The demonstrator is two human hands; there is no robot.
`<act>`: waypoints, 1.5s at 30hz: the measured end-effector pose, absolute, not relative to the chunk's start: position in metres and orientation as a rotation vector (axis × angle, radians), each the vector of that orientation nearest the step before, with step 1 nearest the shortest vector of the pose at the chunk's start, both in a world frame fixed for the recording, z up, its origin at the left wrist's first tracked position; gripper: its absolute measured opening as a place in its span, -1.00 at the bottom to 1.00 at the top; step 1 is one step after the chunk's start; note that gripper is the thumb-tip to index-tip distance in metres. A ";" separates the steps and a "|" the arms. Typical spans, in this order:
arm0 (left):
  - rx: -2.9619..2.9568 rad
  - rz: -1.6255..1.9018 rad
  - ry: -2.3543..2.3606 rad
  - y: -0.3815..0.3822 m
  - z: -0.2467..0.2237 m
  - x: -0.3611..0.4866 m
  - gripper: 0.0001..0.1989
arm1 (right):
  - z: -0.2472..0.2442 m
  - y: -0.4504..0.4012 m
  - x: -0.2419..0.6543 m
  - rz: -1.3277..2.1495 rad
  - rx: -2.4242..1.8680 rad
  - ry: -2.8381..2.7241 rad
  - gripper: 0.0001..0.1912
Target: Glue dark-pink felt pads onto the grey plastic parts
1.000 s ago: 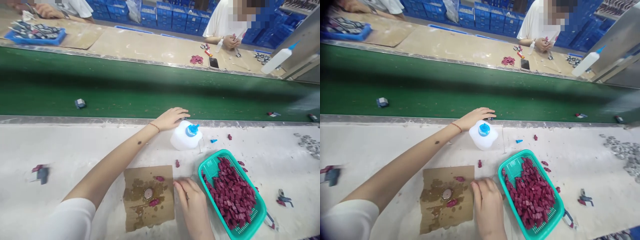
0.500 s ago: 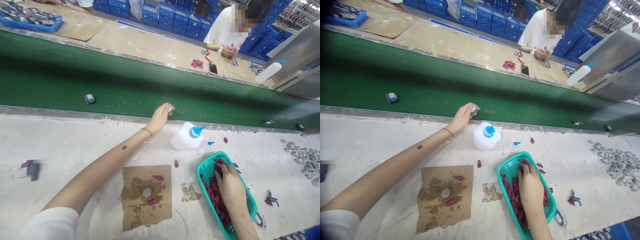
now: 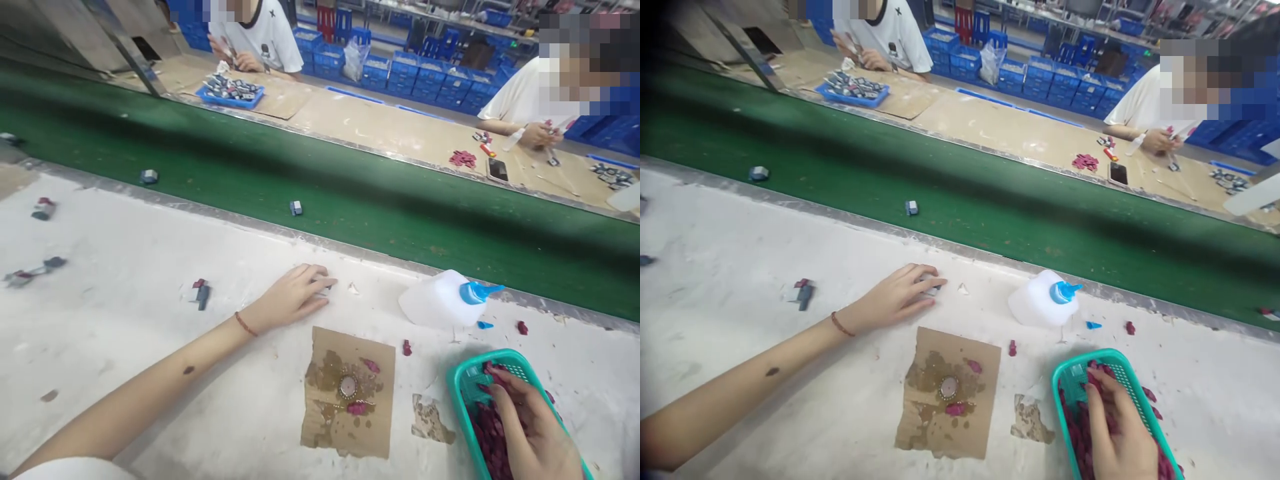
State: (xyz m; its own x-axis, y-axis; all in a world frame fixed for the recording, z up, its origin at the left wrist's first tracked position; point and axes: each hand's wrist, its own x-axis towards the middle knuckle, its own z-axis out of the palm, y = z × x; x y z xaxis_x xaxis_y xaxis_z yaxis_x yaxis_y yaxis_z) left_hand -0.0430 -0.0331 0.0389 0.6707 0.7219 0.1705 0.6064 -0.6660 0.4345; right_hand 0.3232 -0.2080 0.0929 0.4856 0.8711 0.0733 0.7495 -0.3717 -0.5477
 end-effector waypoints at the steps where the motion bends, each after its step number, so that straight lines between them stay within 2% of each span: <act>1: 2.540 0.489 1.048 -0.027 0.040 -0.047 -0.65 | 0.097 -0.208 0.313 0.348 -2.177 -1.302 -0.58; 5: 2.400 0.696 1.377 0.022 0.040 -0.057 -0.65 | 0.102 -0.205 0.266 0.576 -1.951 -1.322 -0.68; 7: 2.205 0.793 1.640 0.051 0.038 -0.057 -0.65 | 0.097 -0.200 0.246 0.704 -1.831 -1.465 -0.73; 10: 2.056 0.828 1.766 0.082 0.034 -0.049 -0.62 | 0.088 -0.195 0.221 0.836 -1.697 -1.696 -0.75; 19: 1.645 0.987 1.713 0.099 0.044 -0.025 -0.86 | 0.056 -0.183 0.191 0.614 -1.368 -2.272 -0.60; 22: 1.453 1.000 1.601 0.081 0.053 -0.022 -0.96 | 0.053 -0.183 0.193 0.543 -1.392 -2.334 -0.59; 24: 1.333 0.984 1.484 0.056 0.059 -0.021 -0.87 | 0.054 -0.184 0.194 0.570 -1.412 -2.352 -0.60; 27: 1.184 0.932 1.300 0.006 0.066 -0.022 -0.90 | 0.057 -0.185 0.193 0.686 -1.411 -2.330 -0.62; 30: 1.013 0.852 1.094 -0.046 0.067 -0.023 -0.81 | 0.059 -0.184 0.191 0.873 -1.429 -2.185 -0.64; 34: 0.995 0.793 0.948 -0.096 0.061 -0.022 -0.78 | 0.059 -0.176 0.193 1.299 -1.546 -1.677 -0.66; 36: 0.963 0.803 0.901 -0.112 0.056 -0.019 -0.75 | 0.058 -0.171 0.196 1.407 -1.564 -1.410 -0.61; 40: 1.003 0.827 0.857 -0.134 0.048 -0.010 -0.75 | 0.056 -0.164 0.198 1.444 -1.526 -1.149 -0.54; 45: 1.307 0.760 0.935 -0.146 0.043 -0.005 -0.83 | 0.060 -0.163 0.193 1.398 -1.488 -1.047 -0.57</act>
